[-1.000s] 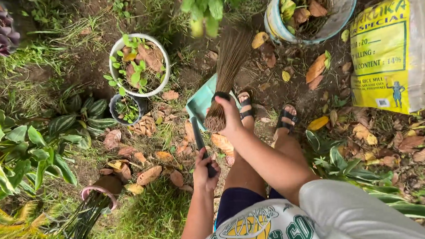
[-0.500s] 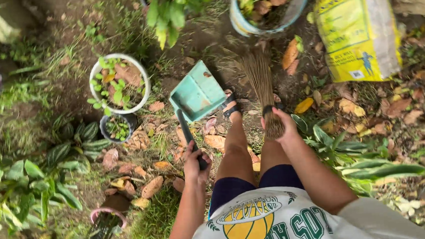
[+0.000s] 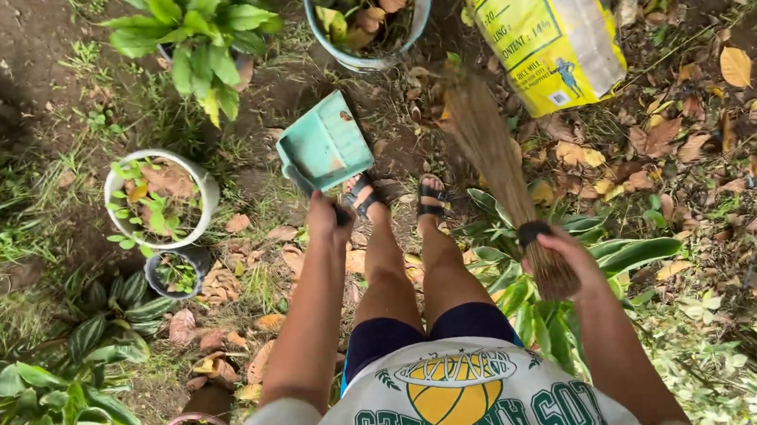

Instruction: The person is sweeping dry leaves and garden debris into a dustpan and then into a bucket in an outdoor garden area.

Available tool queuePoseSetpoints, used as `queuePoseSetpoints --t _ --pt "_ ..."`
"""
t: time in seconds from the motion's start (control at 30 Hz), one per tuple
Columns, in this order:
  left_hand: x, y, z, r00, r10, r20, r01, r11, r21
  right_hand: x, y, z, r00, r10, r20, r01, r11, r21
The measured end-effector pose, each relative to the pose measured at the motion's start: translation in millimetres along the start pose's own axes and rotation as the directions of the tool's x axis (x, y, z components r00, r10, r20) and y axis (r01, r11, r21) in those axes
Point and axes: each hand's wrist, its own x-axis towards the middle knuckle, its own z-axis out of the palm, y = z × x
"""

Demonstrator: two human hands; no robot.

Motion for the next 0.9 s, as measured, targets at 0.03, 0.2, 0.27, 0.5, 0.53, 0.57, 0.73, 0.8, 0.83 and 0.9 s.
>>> queuePoseSetpoints --t 0.03,0.2,0.27,0.5,0.53,0.57,0.73,0.8,0.83,0.9 --pt "3 -4 17 1.0 0.004 -0.006 -0.004 1.0 0.0 15 -12 -8 1.0 0.007 0.003 -0.007 1.0 0.0" --pt "37 -29 77 0.994 -0.028 -0.11 0.028 1.0 0.0 119 -55 -31 0.993 -0.09 -0.071 0.065 0.952 -0.299" --pt "84 -50 72 0.988 -0.031 -0.154 0.031 1.0 -0.003 126 -49 3 0.988 0.024 -0.154 -0.08 0.928 -0.364" --pt "115 -66 101 0.958 0.041 -0.283 -0.031 0.999 0.04 116 45 -32 0.966 0.247 0.078 -0.205 0.914 -0.35" --pt "114 -63 97 0.958 0.039 -0.286 -0.028 0.999 0.043 101 39 -50 0.965 0.25 0.075 -0.209 0.914 -0.347" --pt "115 -58 97 0.955 0.041 -0.294 -0.031 0.999 0.038 89 31 -66 0.957 0.254 0.142 -0.206 0.936 -0.287" --pt "127 -43 75 0.98 -0.002 -0.201 -0.012 0.998 -0.069 58 -11 -118 0.951 0.307 0.049 -0.29 0.933 -0.212" --pt "117 -40 75 0.96 0.005 -0.278 -0.025 0.998 -0.065 67 -27 -112 0.999 0.032 0.037 -0.011 0.883 -0.469" --pt "118 -41 72 0.96 0.008 -0.28 -0.027 0.997 -0.066 80 -40 -85 0.999 0.034 0.04 -0.011 0.883 -0.47" --pt "119 -43 64 0.984 0.048 -0.174 -0.059 0.997 -0.058 103 -63 -32 0.994 -0.07 -0.088 0.021 0.887 -0.462"
